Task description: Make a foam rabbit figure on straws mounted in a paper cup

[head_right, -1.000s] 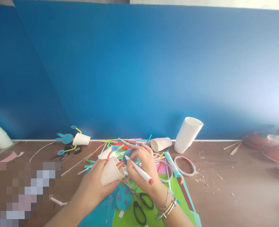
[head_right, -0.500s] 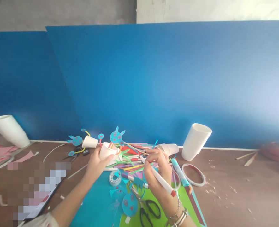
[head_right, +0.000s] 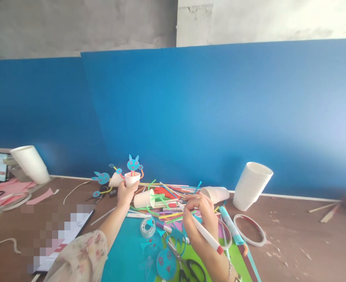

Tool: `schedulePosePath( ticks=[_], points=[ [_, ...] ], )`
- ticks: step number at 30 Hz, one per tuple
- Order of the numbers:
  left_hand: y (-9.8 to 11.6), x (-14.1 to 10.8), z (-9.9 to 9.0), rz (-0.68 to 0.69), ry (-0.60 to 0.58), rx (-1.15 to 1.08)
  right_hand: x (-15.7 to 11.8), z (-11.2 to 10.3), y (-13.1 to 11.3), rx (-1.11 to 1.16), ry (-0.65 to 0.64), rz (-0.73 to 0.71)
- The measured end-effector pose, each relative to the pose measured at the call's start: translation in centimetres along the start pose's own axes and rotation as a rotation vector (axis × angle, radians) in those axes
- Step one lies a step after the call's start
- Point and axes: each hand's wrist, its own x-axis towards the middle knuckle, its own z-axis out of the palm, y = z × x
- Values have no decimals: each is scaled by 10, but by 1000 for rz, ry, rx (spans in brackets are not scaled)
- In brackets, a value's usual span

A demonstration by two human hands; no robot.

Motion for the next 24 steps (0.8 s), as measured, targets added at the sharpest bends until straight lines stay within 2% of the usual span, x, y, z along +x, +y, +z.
schedulePosePath(
  ticks=[3,5,14,24],
  points=[
    [-3,-1,1,-102,-35,60,1,0,-2,12,2,0],
    [-3,0,-2,-120,-55,93,2,-1,-3,19,1,5],
    [-11,9,-14,-23,-152,168,9,-8,-22,0,-46,98],
    [-17,12,-16,19,-152,228,10,-7,-23,4,-34,99]
  ],
)
